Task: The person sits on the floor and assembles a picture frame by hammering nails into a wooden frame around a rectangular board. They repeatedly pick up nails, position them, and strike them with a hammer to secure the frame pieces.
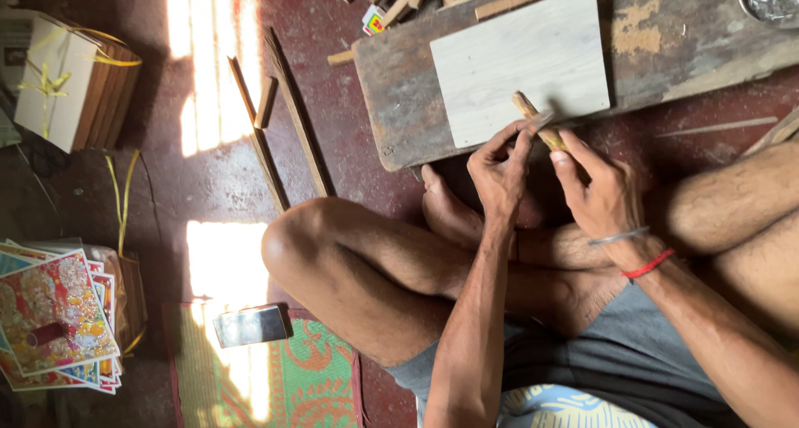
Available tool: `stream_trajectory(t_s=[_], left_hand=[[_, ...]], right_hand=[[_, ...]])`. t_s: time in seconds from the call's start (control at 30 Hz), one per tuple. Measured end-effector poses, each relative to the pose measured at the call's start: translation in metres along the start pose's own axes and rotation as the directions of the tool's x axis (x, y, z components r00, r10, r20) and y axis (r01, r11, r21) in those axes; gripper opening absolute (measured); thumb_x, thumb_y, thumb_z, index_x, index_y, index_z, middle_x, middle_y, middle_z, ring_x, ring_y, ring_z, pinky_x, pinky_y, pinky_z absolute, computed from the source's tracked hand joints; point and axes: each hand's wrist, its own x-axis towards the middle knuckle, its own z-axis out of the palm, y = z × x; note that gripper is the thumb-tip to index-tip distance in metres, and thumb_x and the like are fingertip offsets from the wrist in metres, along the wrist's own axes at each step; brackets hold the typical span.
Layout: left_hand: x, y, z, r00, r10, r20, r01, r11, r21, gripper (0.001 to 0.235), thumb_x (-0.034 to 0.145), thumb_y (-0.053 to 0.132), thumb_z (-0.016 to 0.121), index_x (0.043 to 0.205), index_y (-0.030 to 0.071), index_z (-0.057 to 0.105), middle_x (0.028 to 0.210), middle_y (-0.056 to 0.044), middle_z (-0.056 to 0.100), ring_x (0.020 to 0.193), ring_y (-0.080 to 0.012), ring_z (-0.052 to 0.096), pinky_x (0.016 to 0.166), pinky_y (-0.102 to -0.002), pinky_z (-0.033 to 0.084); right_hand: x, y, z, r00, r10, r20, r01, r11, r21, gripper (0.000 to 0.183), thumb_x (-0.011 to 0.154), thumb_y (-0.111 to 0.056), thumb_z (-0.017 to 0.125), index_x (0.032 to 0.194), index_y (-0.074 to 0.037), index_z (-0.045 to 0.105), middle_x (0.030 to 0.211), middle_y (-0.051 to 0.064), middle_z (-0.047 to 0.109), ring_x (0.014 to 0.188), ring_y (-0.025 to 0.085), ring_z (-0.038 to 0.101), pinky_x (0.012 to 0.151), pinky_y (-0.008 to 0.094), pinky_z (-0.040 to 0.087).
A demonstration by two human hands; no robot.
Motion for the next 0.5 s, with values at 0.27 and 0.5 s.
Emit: stream_trajectory(t_s=[0.27, 0.5], left_hand=[[-0.002, -0.003, -0.002, 0.999, 0.037, 0.002, -0.037, 0.999, 0.011, 0.023, 0.096, 0.015, 0.075, 0.116, 0.003, 0.077, 0.063, 0.006, 0.058, 0.052, -0.0003, 0.042, 0.047, -0.019, 0.032], [-0.003, -0.005, -0.002, 0.998, 0.053, 0.014, -0.052, 0.997, -0.057, 0.021, 0.099, 0.012, 0.074, 0.116, 0.002, 0.077, 0.07, 0.007, 0.061, 0.056, 0.0003, 0.041, 0.049, -0.019, 0.031]], right_hand=[[0.0, -0.003, -0.006, 0.992, 0.129, -0.006, -0.129, 0.991, 0.028, 0.034, 0.108, -0.02, 0.063, 0.135, 0.0, 0.069, 0.098, 0.022, 0.074, 0.083, 0.032, 0.074, 0.068, 0.041, 0.056], [-0.006, 0.003, -0.008, 0.982, 0.189, 0.002, -0.189, 0.981, 0.042, 0.038, 0.113, -0.021, 0.062, 0.145, 0.0, 0.067, 0.091, 0.021, 0.069, 0.077, 0.03, 0.068, 0.069, 0.041, 0.054]])
